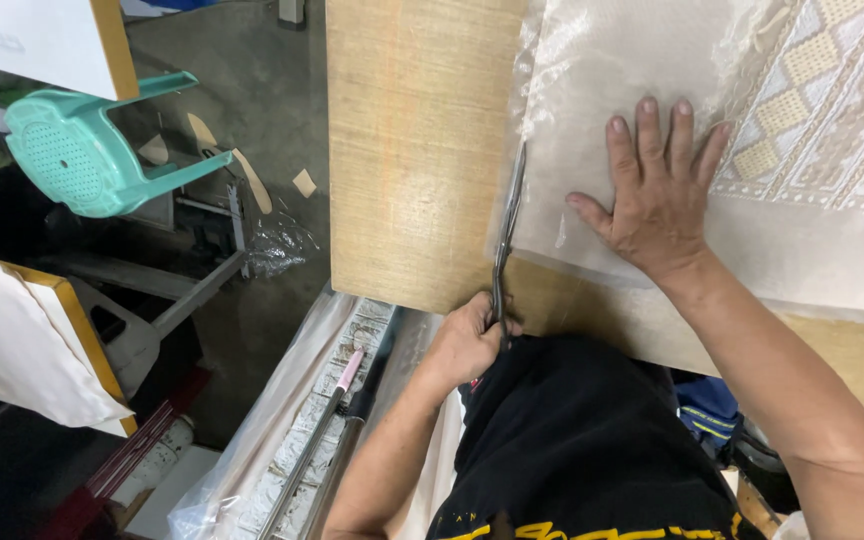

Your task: The person uses shears to cut a piece of white fabric with an embroidered pattern on a wooden table. They follow the edge of a cardboard template to shape the fabric, cutting along the curved neckline and side seams.

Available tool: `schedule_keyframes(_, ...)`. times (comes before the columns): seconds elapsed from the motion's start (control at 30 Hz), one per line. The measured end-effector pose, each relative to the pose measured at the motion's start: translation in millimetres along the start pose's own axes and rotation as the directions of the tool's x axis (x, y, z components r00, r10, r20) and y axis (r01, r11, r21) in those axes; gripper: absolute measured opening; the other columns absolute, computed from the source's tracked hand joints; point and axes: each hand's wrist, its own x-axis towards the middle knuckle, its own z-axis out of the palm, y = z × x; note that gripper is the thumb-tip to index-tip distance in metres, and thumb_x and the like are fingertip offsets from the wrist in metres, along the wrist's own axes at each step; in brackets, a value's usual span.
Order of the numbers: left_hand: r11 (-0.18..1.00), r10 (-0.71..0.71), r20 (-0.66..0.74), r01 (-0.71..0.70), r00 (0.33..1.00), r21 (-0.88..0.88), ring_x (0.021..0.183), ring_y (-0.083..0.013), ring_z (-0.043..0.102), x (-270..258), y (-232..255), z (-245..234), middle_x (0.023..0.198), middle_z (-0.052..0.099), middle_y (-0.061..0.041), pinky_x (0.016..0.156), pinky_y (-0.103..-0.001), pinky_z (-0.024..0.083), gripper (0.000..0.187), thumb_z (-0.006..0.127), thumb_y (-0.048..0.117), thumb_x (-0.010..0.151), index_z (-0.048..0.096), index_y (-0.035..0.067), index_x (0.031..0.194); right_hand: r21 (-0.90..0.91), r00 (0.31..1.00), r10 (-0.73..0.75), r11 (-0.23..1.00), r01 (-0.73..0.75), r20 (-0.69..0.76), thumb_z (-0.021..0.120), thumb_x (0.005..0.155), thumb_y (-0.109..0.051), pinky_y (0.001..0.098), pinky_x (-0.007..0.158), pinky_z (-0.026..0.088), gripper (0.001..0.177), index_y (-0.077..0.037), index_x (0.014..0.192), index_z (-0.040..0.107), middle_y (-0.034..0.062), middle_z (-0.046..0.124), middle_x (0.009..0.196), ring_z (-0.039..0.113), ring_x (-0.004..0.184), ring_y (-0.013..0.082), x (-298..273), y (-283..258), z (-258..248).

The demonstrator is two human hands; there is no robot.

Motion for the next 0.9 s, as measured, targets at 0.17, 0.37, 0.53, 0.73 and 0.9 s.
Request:
schedule_keyframes(0.17,0.984,-0.124,0.106,0.136,0.987,-0.113,0.076,-0.0121,0.074,-2,9,-4,0.099,0.080,0.001,0.078,-0.026,0.058,0.044,0.041,0.003,0.084,0.062,0.013,0.122,0.058,0.997,-0.015,0.998,0.020,-0.075,0.027,0.111,-0.081,0.0749,0.122,0.002,0.090,-0.013,0.169,0.019,0.0182,0.010,0.172,0.003,0.156,0.0454,1,2,6)
schedule_keyframes(0.37,0.999,-0.054,0.026,0.054,0.998,0.003,0.097,-0.0094,0.076,7,36,-18,0.094,0.081,0.009,0.090,-0.026,0.055,0.032,0.048,0.013,0.082,0.067,0.021,0.106,0.052,0.993,-0.028,0.998,0.034,-0.118,0.029,0.112,-0.080,0.0746,0.121,0.005,0.089,-0.011,0.168,0.022,0.0201,0.015,0.171,0.007,0.155,0.0468,3,1,4)
schedule_keyframes(0.53,0.991,-0.101,0.059,0.106,0.993,-0.087,0.091,-0.0111,0.077,7,34,-18,0.101,0.081,0.003,0.084,-0.026,0.060,0.033,0.051,0.012,0.087,0.065,0.015,0.116,0.066,0.993,-0.028,0.997,0.036,-0.115,0.031,0.111,-0.080,0.0751,0.121,0.004,0.090,-0.011,0.168,0.023,0.0190,0.014,0.171,0.006,0.155,0.0464,3,2,4)
schedule_keyframes(0.73,0.999,-0.038,0.031,0.038,0.999,-0.001,0.091,-0.0215,0.076,19,41,-24,0.092,0.081,0.004,0.088,-0.035,0.057,0.029,0.056,0.022,0.086,0.067,0.015,0.112,0.094,0.962,-0.060,0.992,0.087,-0.265,0.041,0.108,-0.071,0.0772,0.114,0.007,0.087,-0.005,0.164,0.037,0.0246,0.025,0.168,0.014,0.151,0.0519,12,0,6)
schedule_keyframes(0.9,0.999,-0.032,0.037,0.030,0.999,0.042,0.104,-0.0367,0.072,25,52,-31,0.089,0.079,-0.006,0.092,-0.049,0.055,0.026,0.061,0.027,0.088,0.072,0.014,0.108,0.087,0.926,-0.074,0.990,0.114,-0.371,0.045,0.104,-0.065,0.0761,0.110,0.008,0.085,-0.003,0.161,0.046,0.0270,0.033,0.166,0.021,0.148,0.0545,16,-1,5)
